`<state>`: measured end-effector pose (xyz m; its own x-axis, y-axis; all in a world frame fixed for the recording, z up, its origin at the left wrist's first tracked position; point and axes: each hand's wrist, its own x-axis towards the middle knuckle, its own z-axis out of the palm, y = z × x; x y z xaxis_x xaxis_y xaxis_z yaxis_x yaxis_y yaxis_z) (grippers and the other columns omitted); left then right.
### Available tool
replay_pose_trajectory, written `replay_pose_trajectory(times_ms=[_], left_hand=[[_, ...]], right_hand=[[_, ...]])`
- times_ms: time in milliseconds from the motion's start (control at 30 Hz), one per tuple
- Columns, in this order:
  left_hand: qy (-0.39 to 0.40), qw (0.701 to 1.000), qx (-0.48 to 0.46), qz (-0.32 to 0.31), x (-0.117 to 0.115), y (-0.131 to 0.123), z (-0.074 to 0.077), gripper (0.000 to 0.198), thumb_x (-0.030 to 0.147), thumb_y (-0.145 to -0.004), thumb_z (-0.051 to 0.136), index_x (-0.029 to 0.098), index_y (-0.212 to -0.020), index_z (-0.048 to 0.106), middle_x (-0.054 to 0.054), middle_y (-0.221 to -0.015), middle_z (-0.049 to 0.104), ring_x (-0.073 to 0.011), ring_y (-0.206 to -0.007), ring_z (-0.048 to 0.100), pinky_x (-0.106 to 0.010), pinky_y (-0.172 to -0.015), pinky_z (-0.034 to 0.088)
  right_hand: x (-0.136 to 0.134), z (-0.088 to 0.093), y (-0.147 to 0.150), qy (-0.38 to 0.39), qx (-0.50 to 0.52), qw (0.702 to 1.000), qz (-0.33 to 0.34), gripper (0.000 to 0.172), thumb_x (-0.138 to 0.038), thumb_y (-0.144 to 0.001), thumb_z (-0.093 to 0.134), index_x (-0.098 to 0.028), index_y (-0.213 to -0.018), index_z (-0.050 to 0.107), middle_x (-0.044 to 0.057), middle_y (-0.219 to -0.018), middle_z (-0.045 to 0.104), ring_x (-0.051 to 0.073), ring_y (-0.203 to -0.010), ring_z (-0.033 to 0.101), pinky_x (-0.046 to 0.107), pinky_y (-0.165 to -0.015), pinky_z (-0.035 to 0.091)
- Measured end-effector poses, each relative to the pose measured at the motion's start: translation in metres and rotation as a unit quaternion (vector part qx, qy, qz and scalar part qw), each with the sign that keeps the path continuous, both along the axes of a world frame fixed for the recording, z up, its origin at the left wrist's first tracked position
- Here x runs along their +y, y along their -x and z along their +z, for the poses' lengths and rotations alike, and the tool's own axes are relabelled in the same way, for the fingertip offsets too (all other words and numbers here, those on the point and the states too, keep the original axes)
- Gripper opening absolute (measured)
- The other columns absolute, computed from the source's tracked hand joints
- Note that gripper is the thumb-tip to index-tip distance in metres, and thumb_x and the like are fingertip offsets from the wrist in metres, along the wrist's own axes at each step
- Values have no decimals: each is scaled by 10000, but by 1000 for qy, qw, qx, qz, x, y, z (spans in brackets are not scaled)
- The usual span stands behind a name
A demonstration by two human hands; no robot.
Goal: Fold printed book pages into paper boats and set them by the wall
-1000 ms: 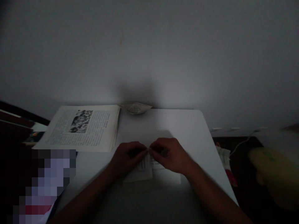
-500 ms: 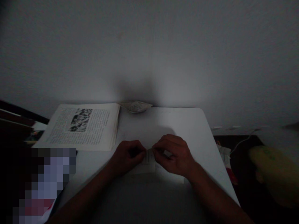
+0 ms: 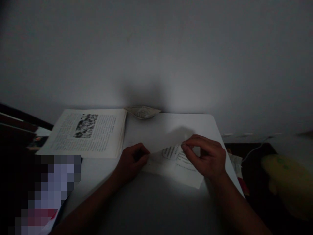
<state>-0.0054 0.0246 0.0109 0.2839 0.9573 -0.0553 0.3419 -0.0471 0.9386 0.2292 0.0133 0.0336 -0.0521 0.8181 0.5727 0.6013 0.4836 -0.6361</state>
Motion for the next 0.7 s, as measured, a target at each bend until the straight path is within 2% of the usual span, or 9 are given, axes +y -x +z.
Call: replay_pose_trajectory(times_ms=[167,333,433,533,700], left_hand=[[-17,1000,-25,-3,-2,3,-2,36,176,-710,509,155,-693,533,38,-568,496,-87,-526,446,-205,-503,350],[17,998,-55,-9,-3,2,-3,141,249,-777,558,165,-887,532,35,-644,541,-85,-560,484,-200,-533,380],[13,998,-57,7,-2,2,-5,190,256,-801,559,175,-966,511,45,-651,537,-81,-563,484,-195,-534,375],[-10,999,-35,18,-2,4,-6,155,259,-803,573,181,-929,524,68,-600,482,-71,-536,447,-190,-524,354],[-20,1000,-19,10,-4,4,-5,98,264,-811,569,176,-846,547,84,-544,394,-64,-498,380,-180,-485,309]], right_hand=[[2,-4,2,56,-45,996,-46,22,-236,-774,647,-219,-779,660,-10,-587,619,91,-406,487,238,-405,395],[6,-9,8,74,-61,994,-42,83,-280,-789,635,-206,-802,668,-31,-569,621,82,-429,524,199,-416,397],[9,-12,9,77,-63,994,-47,97,-276,-804,622,-196,-833,669,-62,-491,557,64,-397,486,180,-407,375],[11,-13,9,75,-68,994,-50,111,-278,-803,626,-188,-840,678,-78,-445,498,55,-373,442,181,-417,368],[11,-12,9,86,-63,994,-40,124,-290,-804,625,-183,-827,683,-75,-445,500,54,-373,436,183,-409,355]])
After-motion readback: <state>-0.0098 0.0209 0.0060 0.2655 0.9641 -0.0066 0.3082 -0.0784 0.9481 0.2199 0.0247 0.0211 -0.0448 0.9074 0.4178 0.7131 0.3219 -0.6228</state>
